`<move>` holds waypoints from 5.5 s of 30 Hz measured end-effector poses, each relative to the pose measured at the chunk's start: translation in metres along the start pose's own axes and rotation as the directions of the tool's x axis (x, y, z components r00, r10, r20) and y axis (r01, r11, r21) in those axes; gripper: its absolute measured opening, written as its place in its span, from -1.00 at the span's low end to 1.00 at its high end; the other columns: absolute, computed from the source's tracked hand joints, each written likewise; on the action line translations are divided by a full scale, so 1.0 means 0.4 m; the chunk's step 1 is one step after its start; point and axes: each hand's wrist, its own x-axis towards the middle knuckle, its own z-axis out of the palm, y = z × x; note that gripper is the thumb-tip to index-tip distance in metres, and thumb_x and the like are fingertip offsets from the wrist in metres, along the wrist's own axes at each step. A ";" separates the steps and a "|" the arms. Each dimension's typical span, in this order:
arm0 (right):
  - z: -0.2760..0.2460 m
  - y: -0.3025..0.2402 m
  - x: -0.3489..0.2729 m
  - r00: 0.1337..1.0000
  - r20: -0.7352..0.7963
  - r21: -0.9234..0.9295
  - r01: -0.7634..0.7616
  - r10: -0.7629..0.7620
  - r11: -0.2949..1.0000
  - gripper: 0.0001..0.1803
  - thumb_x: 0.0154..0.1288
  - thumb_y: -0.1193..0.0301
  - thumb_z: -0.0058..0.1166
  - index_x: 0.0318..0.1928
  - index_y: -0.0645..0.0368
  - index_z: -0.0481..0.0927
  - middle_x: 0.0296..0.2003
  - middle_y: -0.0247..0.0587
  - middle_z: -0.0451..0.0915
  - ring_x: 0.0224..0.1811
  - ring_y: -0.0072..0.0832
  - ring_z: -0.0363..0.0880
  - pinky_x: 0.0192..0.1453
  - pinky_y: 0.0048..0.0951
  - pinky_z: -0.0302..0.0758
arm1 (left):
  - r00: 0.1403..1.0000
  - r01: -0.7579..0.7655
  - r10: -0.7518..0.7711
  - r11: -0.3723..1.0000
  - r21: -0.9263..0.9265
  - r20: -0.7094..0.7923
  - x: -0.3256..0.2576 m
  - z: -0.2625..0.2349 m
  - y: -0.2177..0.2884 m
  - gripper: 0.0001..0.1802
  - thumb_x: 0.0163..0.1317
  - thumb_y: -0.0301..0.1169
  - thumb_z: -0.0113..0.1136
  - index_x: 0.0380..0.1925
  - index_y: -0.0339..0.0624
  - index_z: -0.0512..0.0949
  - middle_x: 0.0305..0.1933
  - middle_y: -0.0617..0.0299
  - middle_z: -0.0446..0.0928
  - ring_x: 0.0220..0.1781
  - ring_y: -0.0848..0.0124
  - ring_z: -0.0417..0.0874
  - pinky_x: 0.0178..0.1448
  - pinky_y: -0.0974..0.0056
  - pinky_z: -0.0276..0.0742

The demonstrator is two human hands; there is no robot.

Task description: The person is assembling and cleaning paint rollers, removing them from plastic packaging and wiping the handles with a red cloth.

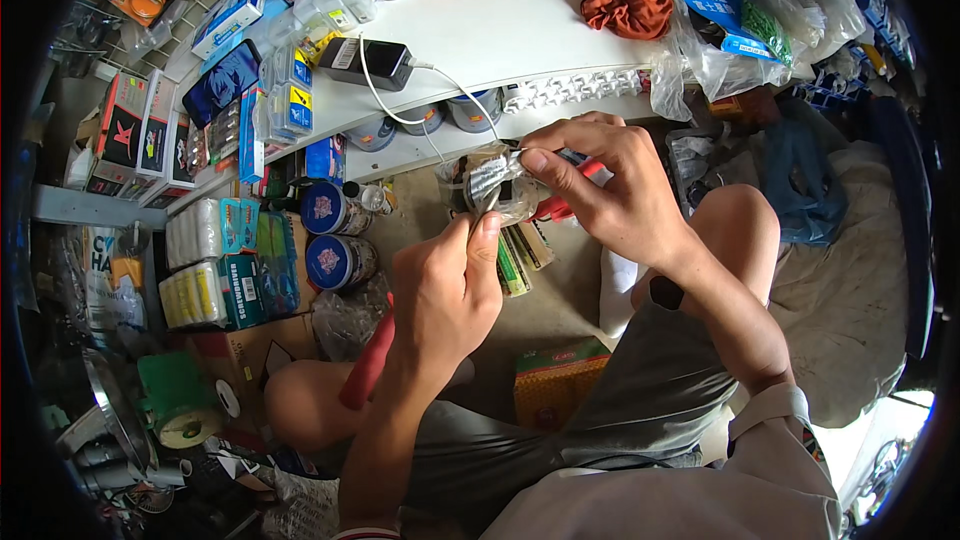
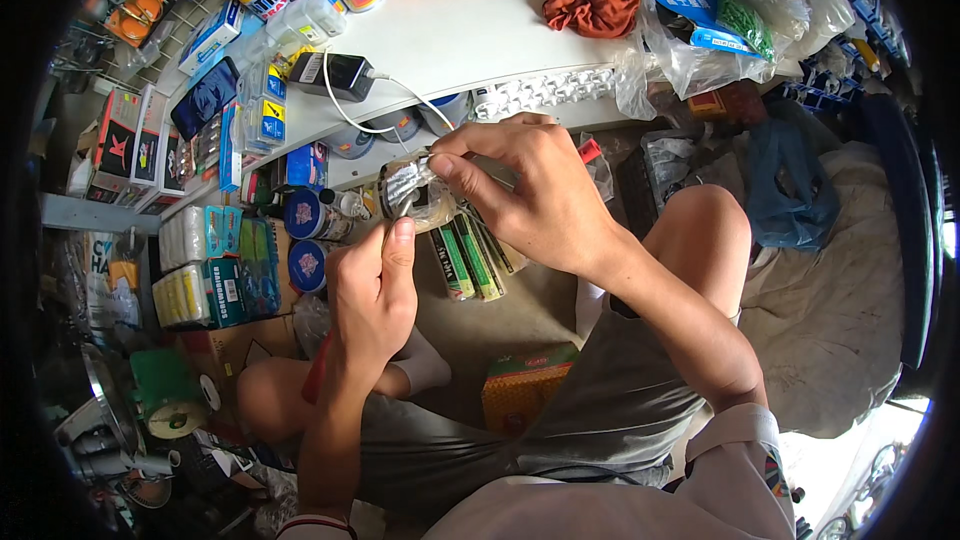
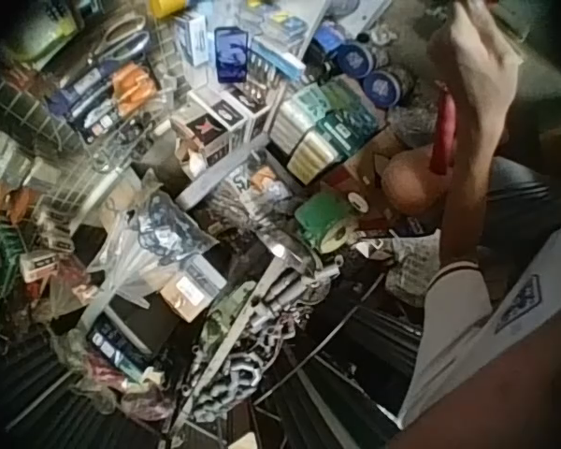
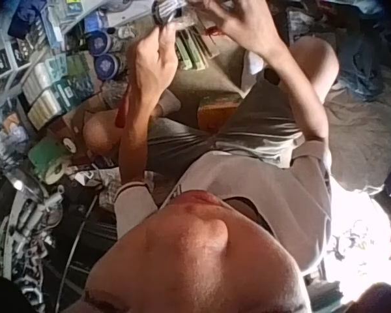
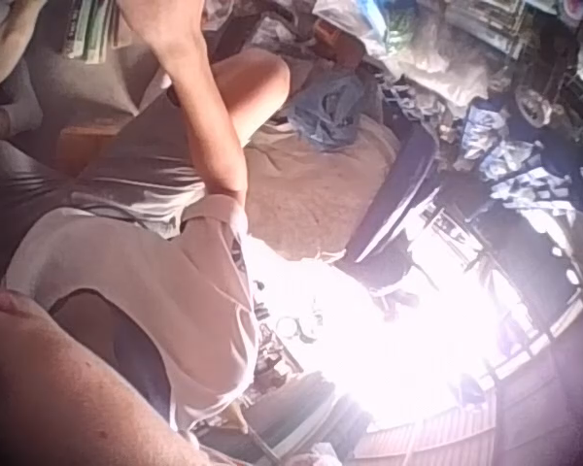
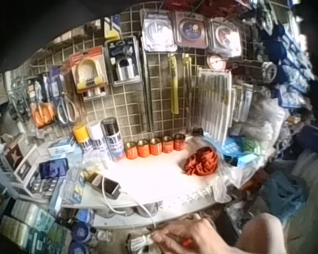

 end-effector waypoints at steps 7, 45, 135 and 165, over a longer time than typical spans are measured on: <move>0.001 0.007 -0.020 0.956 -0.001 -0.322 0.278 -0.294 0.905 -0.88 0.27 0.37 0.30 -0.21 0.09 0.73 -0.31 -0.31 0.74 -0.21 -0.43 0.70 0.15 -0.32 0.39 | 0.999 -0.028 0.028 1.000 0.008 -0.034 -0.002 0.002 -0.005 -0.69 0.43 -0.41 0.13 -0.53 -0.25 0.45 -0.71 0.01 0.42 -0.70 0.03 0.51 -0.58 0.07 0.31; -0.036 0.006 -0.017 0.997 -0.040 0.551 0.079 -0.068 0.831 -0.64 0.26 0.53 0.30 0.07 0.05 0.66 0.05 -0.39 0.48 0.01 -0.55 0.55 0.03 -0.53 0.50 | 0.991 0.014 -0.115 -0.406 -0.914 0.066 0.043 -0.174 -0.236 -0.55 0.60 -0.23 -0.21 -0.57 -0.03 0.20 -0.66 0.45 -0.02 -0.68 0.59 -0.11 -0.56 0.38 -0.18; 0.110 0.021 0.127 0.952 0.269 0.213 -0.209 0.148 0.955 -0.34 0.45 -0.07 0.08 0.15 0.34 0.56 -0.33 -0.08 0.68 -0.27 -0.42 0.61 -0.07 -0.28 0.53 | 0.798 0.142 -0.499 0.701 -0.699 -0.338 0.129 -0.069 -0.075 -0.72 0.53 -0.12 0.05 -0.25 -0.06 0.48 -0.51 0.53 0.23 -0.57 0.74 0.07 -0.56 0.50 -0.03; 0.145 -0.027 0.046 0.947 0.275 0.047 -0.187 0.167 0.981 -0.32 0.44 -0.09 0.03 0.10 0.37 0.47 -0.22 0.30 0.63 -0.11 0.21 0.64 0.05 0.00 0.53 | 0.908 0.146 -0.355 0.765 -0.627 -0.223 0.125 -0.165 -0.114 -0.55 0.40 -0.14 0.25 0.11 -0.24 0.61 0.00 0.17 0.63 -0.03 0.47 0.63 -0.11 0.36 0.62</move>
